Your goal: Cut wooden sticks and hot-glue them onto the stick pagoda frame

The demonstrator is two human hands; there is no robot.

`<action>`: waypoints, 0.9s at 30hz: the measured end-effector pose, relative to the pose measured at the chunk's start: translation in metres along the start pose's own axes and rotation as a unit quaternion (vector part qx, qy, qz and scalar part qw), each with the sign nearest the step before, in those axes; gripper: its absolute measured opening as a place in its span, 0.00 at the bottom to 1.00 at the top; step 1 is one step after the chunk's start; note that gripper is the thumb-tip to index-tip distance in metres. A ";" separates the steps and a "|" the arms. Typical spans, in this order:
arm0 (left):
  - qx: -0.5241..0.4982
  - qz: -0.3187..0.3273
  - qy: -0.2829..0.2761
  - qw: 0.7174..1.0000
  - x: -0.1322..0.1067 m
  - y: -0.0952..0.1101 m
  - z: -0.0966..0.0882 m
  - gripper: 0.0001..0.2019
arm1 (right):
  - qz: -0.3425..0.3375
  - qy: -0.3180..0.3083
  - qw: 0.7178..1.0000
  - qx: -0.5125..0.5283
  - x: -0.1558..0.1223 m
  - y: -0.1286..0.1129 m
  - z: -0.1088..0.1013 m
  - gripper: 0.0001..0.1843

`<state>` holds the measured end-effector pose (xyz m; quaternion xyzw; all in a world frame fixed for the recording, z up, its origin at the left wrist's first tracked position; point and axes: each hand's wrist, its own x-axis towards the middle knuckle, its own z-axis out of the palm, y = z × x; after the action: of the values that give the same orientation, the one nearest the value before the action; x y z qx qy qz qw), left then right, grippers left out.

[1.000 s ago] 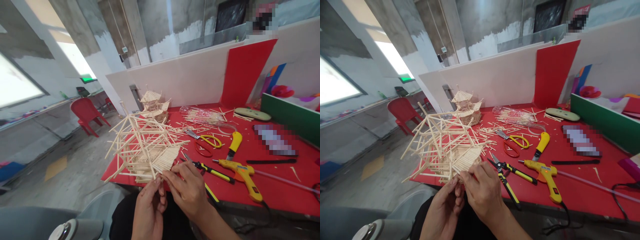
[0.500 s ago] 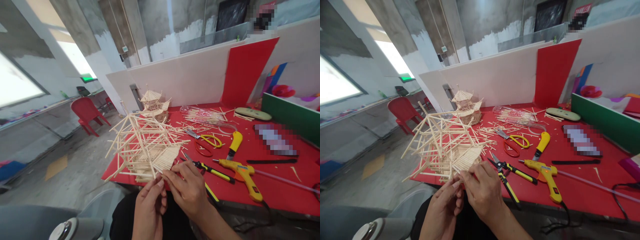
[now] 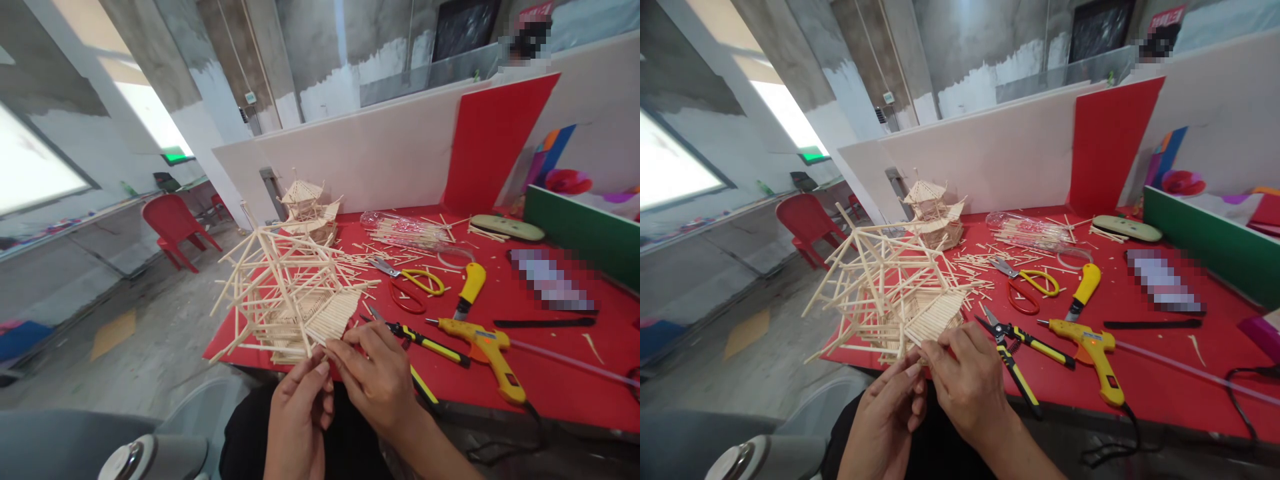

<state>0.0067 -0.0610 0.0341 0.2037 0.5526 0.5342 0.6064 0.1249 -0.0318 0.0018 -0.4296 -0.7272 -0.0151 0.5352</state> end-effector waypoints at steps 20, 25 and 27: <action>0.017 0.004 -0.003 1.000 -0.003 0.004 0.003 0.20 | -0.002 -0.003 1.000 0.005 -0.002 0.001 0.000 0.10; 0.018 0.004 -0.007 1.000 -0.002 0.004 0.003 0.20 | 0.005 -0.014 1.000 0.008 -0.002 0.002 0.000 0.11; 0.019 0.004 -0.007 1.000 -0.002 0.005 0.003 0.19 | 0.007 -0.015 1.000 0.011 -0.002 0.002 0.000 0.10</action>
<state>0.0074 -0.0606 0.0401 0.2213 0.5580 0.5245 0.6037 0.1260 -0.0318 -0.0003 -0.4285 -0.7326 0.0033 0.5288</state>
